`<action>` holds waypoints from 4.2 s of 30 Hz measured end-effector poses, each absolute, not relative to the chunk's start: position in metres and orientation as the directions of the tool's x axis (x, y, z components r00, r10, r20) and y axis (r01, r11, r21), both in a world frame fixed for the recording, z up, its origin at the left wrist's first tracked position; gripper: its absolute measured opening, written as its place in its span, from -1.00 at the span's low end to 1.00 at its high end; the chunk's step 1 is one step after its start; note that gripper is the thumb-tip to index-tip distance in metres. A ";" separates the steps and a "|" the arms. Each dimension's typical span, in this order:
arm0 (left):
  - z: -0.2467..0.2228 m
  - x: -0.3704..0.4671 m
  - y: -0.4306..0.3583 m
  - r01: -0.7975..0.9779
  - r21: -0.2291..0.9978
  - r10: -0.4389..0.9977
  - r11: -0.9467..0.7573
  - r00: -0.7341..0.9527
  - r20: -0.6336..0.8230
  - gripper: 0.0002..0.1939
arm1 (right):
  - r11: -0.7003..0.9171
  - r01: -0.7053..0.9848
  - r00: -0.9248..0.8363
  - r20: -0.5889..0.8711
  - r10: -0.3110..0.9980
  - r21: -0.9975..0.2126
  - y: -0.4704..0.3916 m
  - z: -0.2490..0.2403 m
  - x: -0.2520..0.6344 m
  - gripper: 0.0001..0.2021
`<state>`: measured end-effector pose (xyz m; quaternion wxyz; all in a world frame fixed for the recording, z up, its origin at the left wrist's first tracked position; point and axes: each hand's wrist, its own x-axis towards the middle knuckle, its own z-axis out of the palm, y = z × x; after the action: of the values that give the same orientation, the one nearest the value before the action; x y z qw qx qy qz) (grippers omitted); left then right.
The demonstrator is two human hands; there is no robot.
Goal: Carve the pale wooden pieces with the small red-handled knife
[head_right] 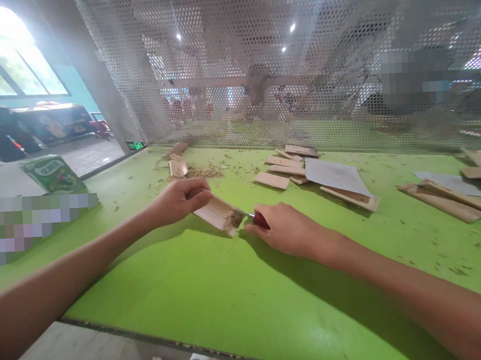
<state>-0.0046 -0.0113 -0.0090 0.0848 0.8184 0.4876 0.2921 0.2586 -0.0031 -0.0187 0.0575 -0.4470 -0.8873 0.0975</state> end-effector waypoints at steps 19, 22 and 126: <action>-0.014 -0.005 -0.005 0.740 0.471 0.875 -0.481 0.374 0.307 -0.71 | 0.716 0.697 -0.705 0.156 0.692 -0.027 -0.006 -0.024 0.251 -0.64; -0.013 -0.004 -0.006 0.743 0.463 0.873 -0.484 0.375 0.310 -0.71 | 0.707 0.707 -0.697 0.164 0.698 -0.002 -0.009 -0.022 0.250 -0.65; -0.011 -0.001 -0.011 0.774 0.472 0.904 -0.422 0.317 0.288 -0.72 | 0.600 0.795 -0.606 0.150 0.781 0.086 -0.020 -0.026 0.240 -0.62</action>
<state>-0.0015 -0.0110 -0.0109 0.1241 0.8020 0.5230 0.2607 0.2397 -0.0203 -0.0263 0.0485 -0.4413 -0.8931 -0.0723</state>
